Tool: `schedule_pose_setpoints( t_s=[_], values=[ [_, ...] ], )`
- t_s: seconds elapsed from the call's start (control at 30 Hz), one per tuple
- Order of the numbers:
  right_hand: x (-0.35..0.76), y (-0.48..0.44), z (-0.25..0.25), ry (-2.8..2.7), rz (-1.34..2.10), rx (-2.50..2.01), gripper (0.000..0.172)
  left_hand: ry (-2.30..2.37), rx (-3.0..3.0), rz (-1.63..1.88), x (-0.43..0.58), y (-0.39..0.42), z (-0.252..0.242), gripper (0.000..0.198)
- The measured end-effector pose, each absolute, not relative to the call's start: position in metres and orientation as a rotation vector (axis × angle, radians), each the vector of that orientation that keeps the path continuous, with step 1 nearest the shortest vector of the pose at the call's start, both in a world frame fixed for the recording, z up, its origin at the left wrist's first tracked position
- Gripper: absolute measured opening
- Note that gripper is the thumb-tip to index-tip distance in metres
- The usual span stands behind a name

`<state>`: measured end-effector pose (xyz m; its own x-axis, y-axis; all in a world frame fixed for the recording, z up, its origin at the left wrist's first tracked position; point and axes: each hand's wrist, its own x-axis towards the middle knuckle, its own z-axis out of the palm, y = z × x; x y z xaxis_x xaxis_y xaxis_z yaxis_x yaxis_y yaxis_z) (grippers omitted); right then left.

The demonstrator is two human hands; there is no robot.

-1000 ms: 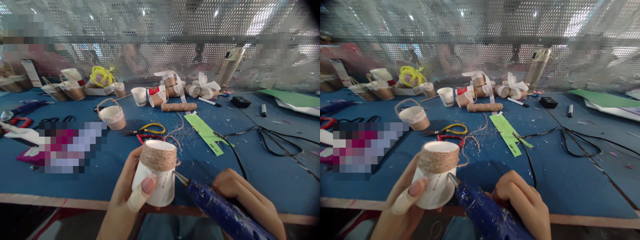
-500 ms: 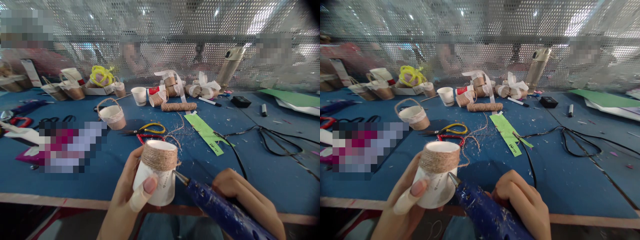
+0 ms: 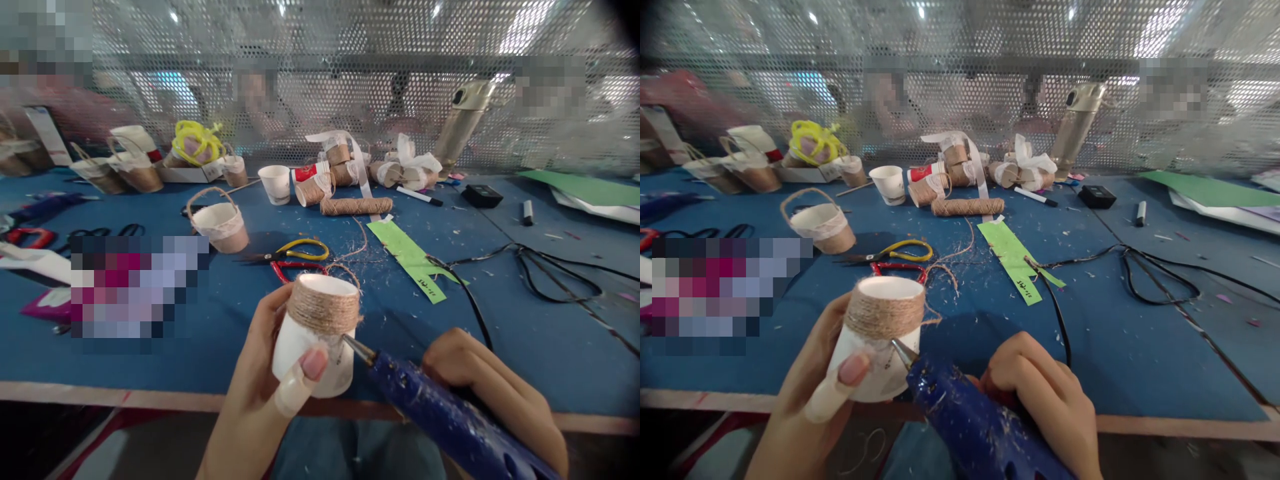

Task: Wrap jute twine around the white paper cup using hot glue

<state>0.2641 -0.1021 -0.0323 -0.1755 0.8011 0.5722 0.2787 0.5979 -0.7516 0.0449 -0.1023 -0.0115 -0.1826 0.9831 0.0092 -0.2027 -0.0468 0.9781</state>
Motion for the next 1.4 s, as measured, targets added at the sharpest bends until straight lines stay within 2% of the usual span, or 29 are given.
schedule_pose_setpoints(
  t_s=[0.23,0.73,0.93,1.1,1.2,1.4],
  values=[
    [0.255,-0.102,-0.035,-1.601,0.584,-0.915,0.035,1.214,0.920,1.442,0.050,-0.102,-0.002,0.053],
    [0.263,-0.100,-0.035,-1.768,0.595,-0.882,0.029,1.013,0.952,1.549,0.051,-0.099,-0.006,0.038],
    [0.259,-0.101,-0.036,-1.651,0.526,-0.928,0.033,1.040,0.949,1.453,0.047,-0.102,-0.004,0.050],
    [0.263,-0.099,-0.033,-1.815,0.547,-0.872,0.023,1.168,0.903,1.386,0.047,-0.103,0.002,0.051],
    [0.263,-0.098,-0.032,-1.729,0.499,-0.882,0.022,1.238,0.902,1.370,0.046,-0.102,0.002,0.055],
    [0.260,-0.101,-0.035,-1.728,0.497,-0.969,0.027,1.195,0.870,1.433,0.047,-0.103,-0.003,0.060]
  ],
)
